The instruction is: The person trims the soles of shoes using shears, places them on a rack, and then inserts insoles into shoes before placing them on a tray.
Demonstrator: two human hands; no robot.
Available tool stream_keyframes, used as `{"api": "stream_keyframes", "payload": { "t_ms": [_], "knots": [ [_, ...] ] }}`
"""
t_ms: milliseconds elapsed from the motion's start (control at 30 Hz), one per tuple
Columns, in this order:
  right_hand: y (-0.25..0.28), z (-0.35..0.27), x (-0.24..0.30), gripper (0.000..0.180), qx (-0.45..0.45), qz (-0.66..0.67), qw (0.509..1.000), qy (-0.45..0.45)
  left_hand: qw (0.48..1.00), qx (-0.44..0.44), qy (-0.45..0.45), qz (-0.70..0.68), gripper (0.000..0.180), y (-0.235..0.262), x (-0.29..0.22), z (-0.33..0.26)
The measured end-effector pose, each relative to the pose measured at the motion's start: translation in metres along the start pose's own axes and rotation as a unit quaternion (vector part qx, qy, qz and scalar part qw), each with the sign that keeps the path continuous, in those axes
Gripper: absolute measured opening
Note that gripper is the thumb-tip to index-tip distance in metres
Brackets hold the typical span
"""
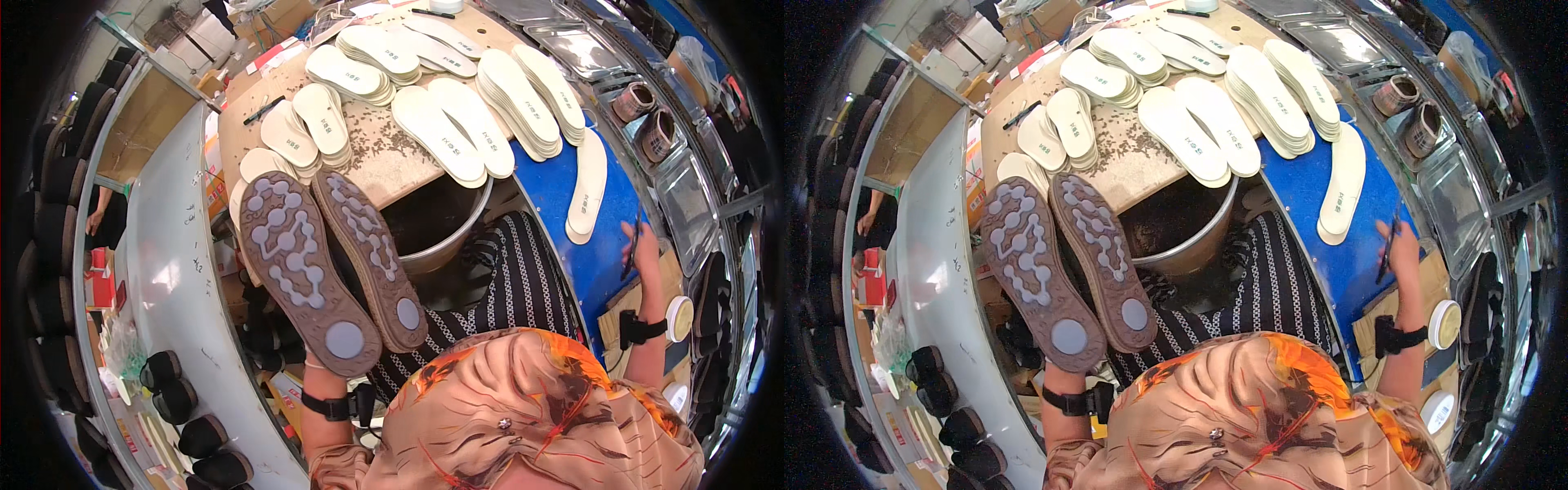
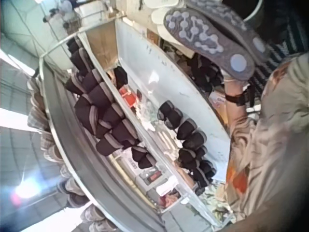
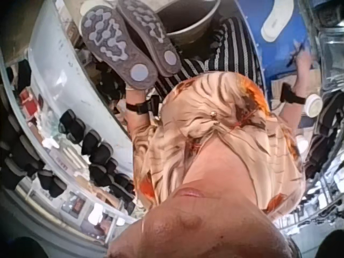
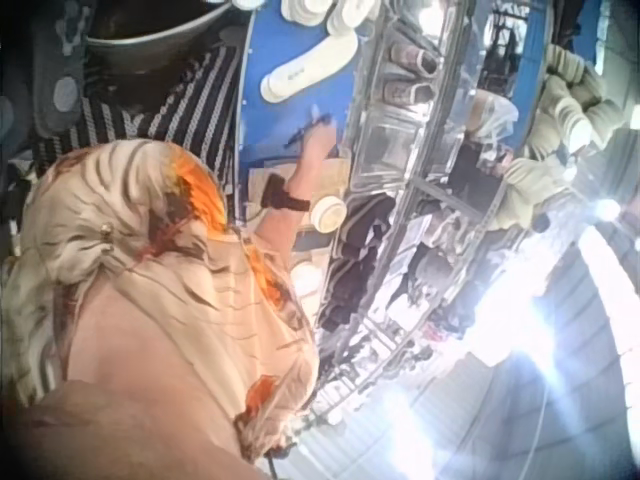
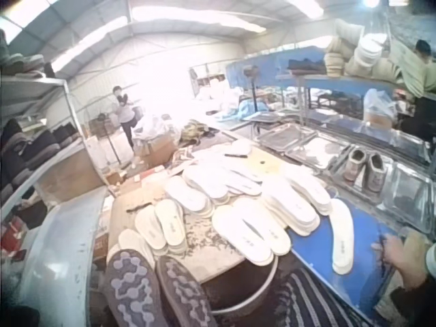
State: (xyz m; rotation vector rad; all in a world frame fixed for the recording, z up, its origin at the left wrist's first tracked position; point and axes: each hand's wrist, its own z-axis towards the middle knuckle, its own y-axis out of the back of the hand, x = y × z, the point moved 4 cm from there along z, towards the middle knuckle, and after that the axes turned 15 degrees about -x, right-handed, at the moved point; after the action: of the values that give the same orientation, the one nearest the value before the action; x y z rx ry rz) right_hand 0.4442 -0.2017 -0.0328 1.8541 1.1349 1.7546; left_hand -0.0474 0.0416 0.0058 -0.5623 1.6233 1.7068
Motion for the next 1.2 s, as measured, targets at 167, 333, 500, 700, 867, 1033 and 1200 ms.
{"api": "stream_keyframes", "payload": {
  "t_ms": [167,333,500,700,867,1033,1200],
  "knots": [
    [-0.005,0.033,-0.049,0.046,-0.054,-0.250,0.960,0.113,0.999,0.005,0.047,-0.013,0.034,-0.025,-0.014,0.023],
    [-0.022,-0.013,0.055,0.051,0.037,-0.239,0.961,0.134,0.996,0.021,0.083,-0.032,0.035,-0.026,-0.016,0.021],
    [-0.098,-0.111,0.170,0.056,0.268,0.013,0.932,0.244,0.993,0.029,0.109,-0.042,0.035,-0.007,-0.003,-0.002],
    [-0.191,-0.204,0.201,0.071,0.336,-0.065,0.822,0.456,0.993,0.020,-0.115,-0.036,0.039,-0.037,-0.025,0.012],
    [-0.175,-0.157,0.204,0.060,0.454,-0.041,0.808,0.374,0.923,0.366,0.026,-0.115,0.042,0.039,-0.051,-0.027],
    [-0.158,-0.082,0.218,0.052,0.208,-0.088,0.814,0.536,0.928,0.335,0.160,0.001,0.039,0.142,-0.075,0.000],
    [-0.185,-0.051,0.201,0.050,0.096,-0.086,0.724,0.678,0.986,0.077,0.137,0.046,0.037,0.145,-0.062,0.097]
  ]
}}
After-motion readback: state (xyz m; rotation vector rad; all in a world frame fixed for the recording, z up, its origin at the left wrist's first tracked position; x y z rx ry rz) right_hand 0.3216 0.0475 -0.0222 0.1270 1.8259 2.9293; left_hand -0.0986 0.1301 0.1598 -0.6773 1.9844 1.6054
